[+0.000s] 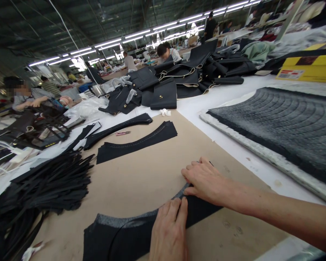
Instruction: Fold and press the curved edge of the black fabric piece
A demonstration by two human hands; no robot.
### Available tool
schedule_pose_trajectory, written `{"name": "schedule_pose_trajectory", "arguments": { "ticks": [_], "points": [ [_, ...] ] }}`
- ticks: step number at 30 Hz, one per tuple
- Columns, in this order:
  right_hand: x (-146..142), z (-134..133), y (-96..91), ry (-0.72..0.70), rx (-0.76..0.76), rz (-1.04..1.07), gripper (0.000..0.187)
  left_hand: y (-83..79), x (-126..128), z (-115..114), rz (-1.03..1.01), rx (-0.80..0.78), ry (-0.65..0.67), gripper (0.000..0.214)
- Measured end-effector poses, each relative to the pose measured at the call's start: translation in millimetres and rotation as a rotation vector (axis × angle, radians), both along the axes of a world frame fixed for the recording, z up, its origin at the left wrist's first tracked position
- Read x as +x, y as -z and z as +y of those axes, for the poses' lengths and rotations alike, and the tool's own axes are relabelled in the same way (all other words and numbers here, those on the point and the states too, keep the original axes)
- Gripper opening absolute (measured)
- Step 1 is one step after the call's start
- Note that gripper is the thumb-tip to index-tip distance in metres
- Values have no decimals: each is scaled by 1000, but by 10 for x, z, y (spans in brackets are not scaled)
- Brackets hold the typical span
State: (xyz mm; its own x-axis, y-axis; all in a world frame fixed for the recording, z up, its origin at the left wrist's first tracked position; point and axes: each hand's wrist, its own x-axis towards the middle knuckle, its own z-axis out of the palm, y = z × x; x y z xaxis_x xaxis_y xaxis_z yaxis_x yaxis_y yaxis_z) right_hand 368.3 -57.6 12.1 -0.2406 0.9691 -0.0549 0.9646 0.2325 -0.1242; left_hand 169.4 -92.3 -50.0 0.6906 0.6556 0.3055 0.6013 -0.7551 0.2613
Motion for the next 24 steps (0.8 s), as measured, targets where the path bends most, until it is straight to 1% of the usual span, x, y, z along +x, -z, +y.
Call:
{"name": "schedule_pose_trajectory", "arguments": {
  "ticks": [3, 6, 9, 11, 14, 17, 20, 24],
  "points": [
    [33, 32, -86, 66, -115, 93, 26, -37, 103, -11, 36, -73, -12, 63],
    [176, 113, -155, 102, -219, 176, 22, -46, 136, -11, 60, -85, -55, 64],
    [372, 204, -156, 114, -291, 254, 14, -32, 149, -2, 89, -53, -42, 66],
    [474, 244, -131, 101, -324, 304, 8, 2, 159, 2, 76, 9, -48, 65],
    [540, 257, -91, 83, -341, 365, 7, 77, 177, 2, 27, 111, -65, 62],
    [538, 232, -75, 82, -319, 394, 12, 135, 194, -3, 9, 144, -78, 62],
    [527, 211, -68, 71, -303, 399, 14, 154, 215, -3, -13, 170, -93, 61],
    [530, 213, -27, 56, -282, 393, 14, 140, 237, 2, -19, 179, -113, 61]
  ]
}}
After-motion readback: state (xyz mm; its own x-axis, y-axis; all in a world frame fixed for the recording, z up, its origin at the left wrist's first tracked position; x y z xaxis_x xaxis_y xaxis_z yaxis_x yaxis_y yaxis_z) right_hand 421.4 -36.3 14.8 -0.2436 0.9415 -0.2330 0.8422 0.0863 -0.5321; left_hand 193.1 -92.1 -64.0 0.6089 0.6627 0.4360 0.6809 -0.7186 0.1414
